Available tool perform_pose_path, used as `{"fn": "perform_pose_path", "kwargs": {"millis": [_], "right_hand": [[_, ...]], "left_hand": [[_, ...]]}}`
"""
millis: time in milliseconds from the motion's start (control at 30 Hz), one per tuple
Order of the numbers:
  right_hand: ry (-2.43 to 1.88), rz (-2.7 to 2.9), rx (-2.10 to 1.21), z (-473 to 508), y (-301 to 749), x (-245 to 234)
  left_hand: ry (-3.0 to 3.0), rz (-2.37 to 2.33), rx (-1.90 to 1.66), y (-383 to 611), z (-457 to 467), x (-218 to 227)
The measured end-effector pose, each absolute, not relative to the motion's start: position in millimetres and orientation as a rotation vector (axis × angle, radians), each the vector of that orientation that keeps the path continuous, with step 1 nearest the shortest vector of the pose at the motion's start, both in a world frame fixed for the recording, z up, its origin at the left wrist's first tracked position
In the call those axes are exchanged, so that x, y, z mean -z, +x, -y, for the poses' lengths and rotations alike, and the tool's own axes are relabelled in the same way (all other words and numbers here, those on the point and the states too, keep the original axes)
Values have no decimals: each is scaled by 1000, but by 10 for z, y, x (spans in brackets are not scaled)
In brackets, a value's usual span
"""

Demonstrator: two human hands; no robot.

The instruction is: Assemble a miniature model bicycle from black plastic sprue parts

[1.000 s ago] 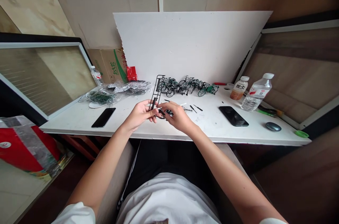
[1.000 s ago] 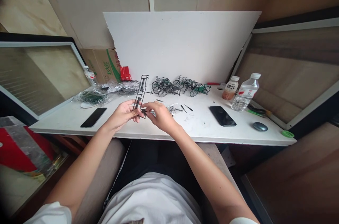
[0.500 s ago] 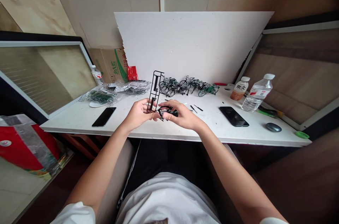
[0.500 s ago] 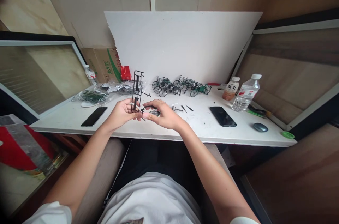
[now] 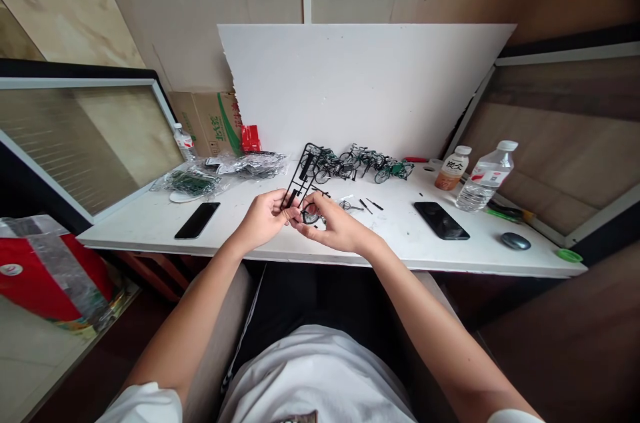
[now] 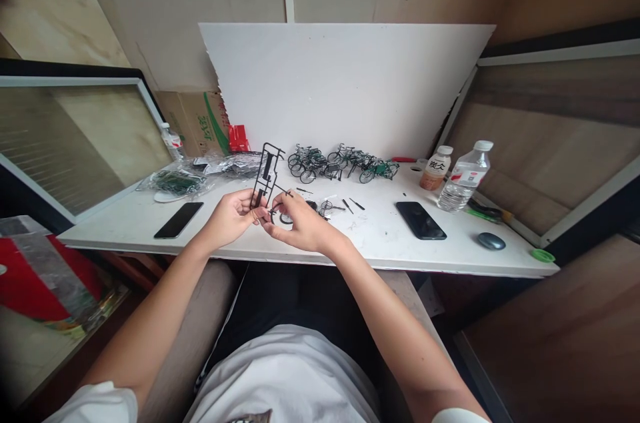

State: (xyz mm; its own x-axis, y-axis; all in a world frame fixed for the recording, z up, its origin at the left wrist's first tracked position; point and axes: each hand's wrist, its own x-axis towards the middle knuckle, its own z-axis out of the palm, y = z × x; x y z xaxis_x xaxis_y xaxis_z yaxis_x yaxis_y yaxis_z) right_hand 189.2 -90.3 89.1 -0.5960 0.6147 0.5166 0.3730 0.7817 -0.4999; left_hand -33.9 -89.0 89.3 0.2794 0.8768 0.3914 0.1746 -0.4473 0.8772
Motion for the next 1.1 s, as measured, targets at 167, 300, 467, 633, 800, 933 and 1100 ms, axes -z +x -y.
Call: {"fn": "perform_pose_path", "kwargs": {"millis": [167,300,467,633,800,933,1100], "right_hand": [[-755,2210,-337,940,1906,-931],[-726,1977,-475,925,1821,-872],[-806,1613,-819,796,1712,-707],[-832,1524,-1140,721,1655,-620],[-785,1486,-1072,780,1573,-596],[-729,1389,-1051,789,1558,-589],[-795,1405,-892,798,1520,-543]], "left_hand": [[1840,-987,-1223,-340,905,-911],[1842,-1075,-1324,-316,872,-871],[1773,-1074,-1363,-262,823,-795],[1711,-1028,-1389,-259,810,-791],[1676,-970,-1302,-283,795,-787],[1679,-919,-1245,-299,775,-775],[1681,-948,-1217,-316,758,-747]]}}
